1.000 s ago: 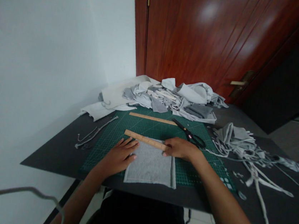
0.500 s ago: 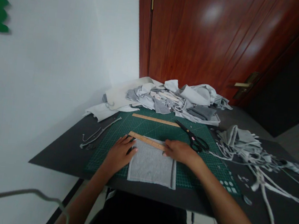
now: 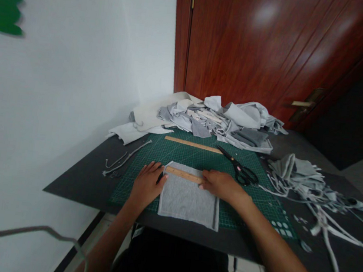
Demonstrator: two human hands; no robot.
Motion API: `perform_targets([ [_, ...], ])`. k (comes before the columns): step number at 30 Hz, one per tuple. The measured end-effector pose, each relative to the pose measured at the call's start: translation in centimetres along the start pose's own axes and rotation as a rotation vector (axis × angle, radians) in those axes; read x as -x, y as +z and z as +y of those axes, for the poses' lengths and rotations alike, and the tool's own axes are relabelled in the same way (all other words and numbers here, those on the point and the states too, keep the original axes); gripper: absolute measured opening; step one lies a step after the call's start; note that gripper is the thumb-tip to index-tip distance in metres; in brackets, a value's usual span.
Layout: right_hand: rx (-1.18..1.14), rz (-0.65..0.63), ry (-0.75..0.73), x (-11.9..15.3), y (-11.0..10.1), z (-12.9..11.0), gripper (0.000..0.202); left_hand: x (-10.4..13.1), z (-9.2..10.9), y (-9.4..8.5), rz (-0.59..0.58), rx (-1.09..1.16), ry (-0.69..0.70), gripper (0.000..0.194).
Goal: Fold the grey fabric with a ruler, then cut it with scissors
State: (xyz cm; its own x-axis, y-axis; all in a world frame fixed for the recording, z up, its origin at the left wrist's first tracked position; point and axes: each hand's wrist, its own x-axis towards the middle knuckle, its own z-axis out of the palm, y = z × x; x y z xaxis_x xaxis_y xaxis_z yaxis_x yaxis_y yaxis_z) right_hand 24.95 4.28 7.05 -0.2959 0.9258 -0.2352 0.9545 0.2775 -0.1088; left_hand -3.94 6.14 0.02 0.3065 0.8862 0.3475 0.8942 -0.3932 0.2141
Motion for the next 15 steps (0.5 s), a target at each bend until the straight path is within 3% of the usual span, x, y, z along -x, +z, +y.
perform_targets([
  [5,-0.016,0.035,-0.088,0.2,0.5,-1.8,0.02,-0.1,-0.5,0.0,0.055,0.076,0.013,0.04],
  [9,-0.053,0.032,-0.121,0.1,0.8,-2.4,0.023,-0.1,-0.3,-0.4,-0.016,0.206,0.229,0.041],
  [12,-0.083,0.0,-0.106,-0.2,0.7,-1.8,0.035,-0.1,0.2,-0.7,-0.1,0.259,0.341,0.031],
  [15,-0.099,-0.063,-0.036,-0.1,0.2,-0.3,0.038,-0.3,0.5,-1.0,-0.096,0.272,0.302,0.022],
])
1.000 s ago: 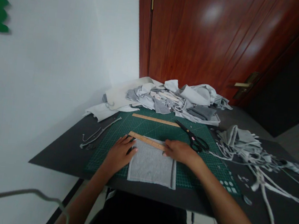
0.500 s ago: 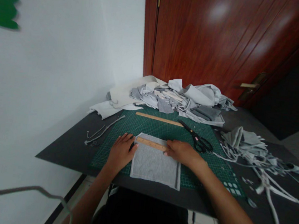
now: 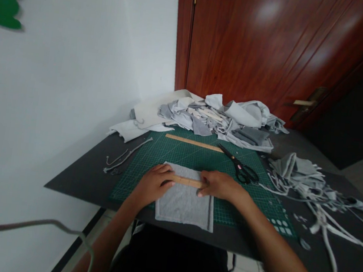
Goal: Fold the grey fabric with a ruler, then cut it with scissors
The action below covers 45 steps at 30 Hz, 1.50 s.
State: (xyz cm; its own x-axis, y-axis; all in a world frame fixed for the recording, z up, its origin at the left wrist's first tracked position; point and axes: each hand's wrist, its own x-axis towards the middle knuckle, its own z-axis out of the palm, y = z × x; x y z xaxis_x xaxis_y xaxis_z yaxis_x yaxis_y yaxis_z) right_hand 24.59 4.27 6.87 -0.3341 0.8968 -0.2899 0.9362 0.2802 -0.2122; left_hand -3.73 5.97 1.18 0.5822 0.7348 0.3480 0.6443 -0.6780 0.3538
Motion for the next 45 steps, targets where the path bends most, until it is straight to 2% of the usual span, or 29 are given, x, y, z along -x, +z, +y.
perform_targets([
  [5,-0.014,-0.098,0.092,0.6,-1.2,2.5,0.033,-0.4,-0.3,-0.5,0.056,-0.033,-0.117,0.014],
  [10,-0.022,-0.162,0.102,0.4,-1.2,4.0,0.042,-0.3,-0.7,-0.4,0.091,-0.105,-0.216,0.014],
  [13,-0.017,-0.154,0.111,0.5,-1.2,3.9,0.051,-0.1,-0.8,-0.2,0.116,-0.154,-0.273,0.016],
  [17,-0.045,-0.123,0.063,1.0,-1.4,2.7,0.068,0.1,-0.9,-0.2,0.15,-0.207,-0.337,0.017],
  [20,-0.061,-0.074,0.06,0.9,-1.5,1.9,0.049,0.3,-1.2,-0.3,0.155,-0.218,-0.367,0.017],
  [22,-0.046,-0.04,0.113,0.5,-1.3,2.1,0.038,0.3,-1.5,-0.5,0.141,-0.213,-0.371,0.019],
  [24,-0.035,-0.031,0.155,0.2,-1.2,2.7,0.037,0.4,-1.7,-0.5,0.123,-0.22,-0.367,0.021],
  [29,-0.028,-0.034,0.174,0.3,-1.0,4.4,0.049,0.4,-1.6,-0.7,0.117,-0.303,-0.386,0.024],
  [33,-0.045,-0.015,0.109,0.6,-1.0,3.9,0.058,0.3,-1.1,-1.0,0.107,-0.348,-0.418,0.024],
  [37,-0.061,0.028,0.077,0.2,-0.7,2.6,0.042,0.3,-1.1,-1.0,0.116,-0.358,-0.424,0.024],
  [41,-0.045,0.081,0.154,-0.3,-0.5,2.7,0.022,0.5,-1.7,-0.6,0.139,-0.359,-0.41,0.027],
  [45,-0.027,0.076,0.216,-0.2,-0.5,3.9,0.024,0.4,-2.5,0.2,0.155,-0.328,-0.255,0.047],
])
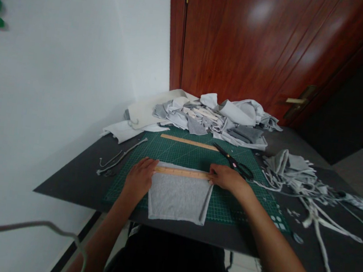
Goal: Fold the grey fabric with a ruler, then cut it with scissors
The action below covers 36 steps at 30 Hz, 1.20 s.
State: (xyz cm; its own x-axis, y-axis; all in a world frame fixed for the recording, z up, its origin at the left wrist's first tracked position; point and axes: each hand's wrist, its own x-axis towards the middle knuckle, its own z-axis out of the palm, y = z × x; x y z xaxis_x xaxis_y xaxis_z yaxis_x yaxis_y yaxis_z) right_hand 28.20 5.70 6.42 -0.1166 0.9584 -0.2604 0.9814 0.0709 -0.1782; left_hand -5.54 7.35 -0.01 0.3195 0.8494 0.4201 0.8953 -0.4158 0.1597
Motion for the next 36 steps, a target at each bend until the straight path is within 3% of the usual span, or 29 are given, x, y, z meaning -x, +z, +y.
perform_targets([
  [4,0.017,-0.002,-0.028,0.2,-0.1,0.1,0.035,-0.2,-0.5,0.5,-0.068,0.055,0.116,0.065],
  [7,0.02,-0.019,-0.074,0.4,-0.1,-0.5,0.026,-0.2,-0.4,0.2,-0.097,0.06,0.119,0.065],
  [14,0.052,-0.073,0.004,0.6,-0.2,0.5,0.019,-0.1,1.0,-1.2,-0.113,0.118,0.168,0.031],
  [21,0.005,-0.095,-0.059,1.2,-0.1,0.8,0.027,-0.2,0.5,-0.9,-0.078,0.081,0.006,0.028],
  [27,0.024,-0.013,0.028,1.0,0.0,1.6,0.017,-0.2,0.2,-1.1,-0.074,0.025,-0.091,0.027],
  [30,0.033,0.012,0.068,1.3,-0.2,2.1,0.027,-0.2,0.1,-1.1,-0.066,0.021,-0.09,0.026],
  [33,-0.004,-0.009,0.008,1.5,-0.5,2.0,0.044,-0.1,0.0,-1.0,-0.053,0.024,-0.1,0.026],
  [36,-0.065,-0.05,-0.1,1.3,-0.4,1.4,0.04,0.0,-0.3,-0.8,-0.048,0.037,-0.11,0.028],
])
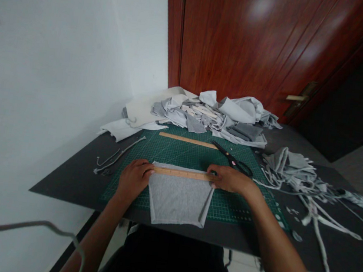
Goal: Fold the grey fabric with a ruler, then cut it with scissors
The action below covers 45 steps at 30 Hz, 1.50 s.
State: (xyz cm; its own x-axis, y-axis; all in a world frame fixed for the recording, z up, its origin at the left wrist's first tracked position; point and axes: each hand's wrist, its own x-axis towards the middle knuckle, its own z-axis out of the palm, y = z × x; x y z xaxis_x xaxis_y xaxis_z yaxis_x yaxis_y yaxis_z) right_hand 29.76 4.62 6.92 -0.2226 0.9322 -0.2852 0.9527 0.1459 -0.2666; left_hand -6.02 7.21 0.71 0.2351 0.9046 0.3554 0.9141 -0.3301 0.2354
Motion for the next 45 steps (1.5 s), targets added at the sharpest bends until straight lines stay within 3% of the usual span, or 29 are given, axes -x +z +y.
perform_targets([
  [4,-0.025,0.009,0.007,-0.8,0.7,-0.3,0.021,0.0,0.0,-0.1,0.008,0.002,-0.02,0.028],
  [20,0.101,0.073,0.178,0.1,0.4,-0.1,0.022,0.5,1.8,-0.5,0.049,-0.12,-0.019,0.028],
  [26,0.102,0.061,0.105,0.2,0.4,-0.8,0.036,0.4,1.5,-0.3,0.025,-0.106,-0.034,0.025],
  [32,0.086,0.064,0.041,-0.4,1.0,-2.3,0.023,0.4,1.0,-0.2,0.021,-0.045,0.001,0.024],
  [39,0.059,-0.091,0.025,-0.1,0.9,-1.0,0.019,0.5,0.6,-0.7,-0.023,0.086,0.072,0.015],
  [45,0.071,-0.141,0.116,0.1,0.3,0.2,0.025,0.5,0.3,-0.3,-0.014,0.109,0.035,0.014],
])
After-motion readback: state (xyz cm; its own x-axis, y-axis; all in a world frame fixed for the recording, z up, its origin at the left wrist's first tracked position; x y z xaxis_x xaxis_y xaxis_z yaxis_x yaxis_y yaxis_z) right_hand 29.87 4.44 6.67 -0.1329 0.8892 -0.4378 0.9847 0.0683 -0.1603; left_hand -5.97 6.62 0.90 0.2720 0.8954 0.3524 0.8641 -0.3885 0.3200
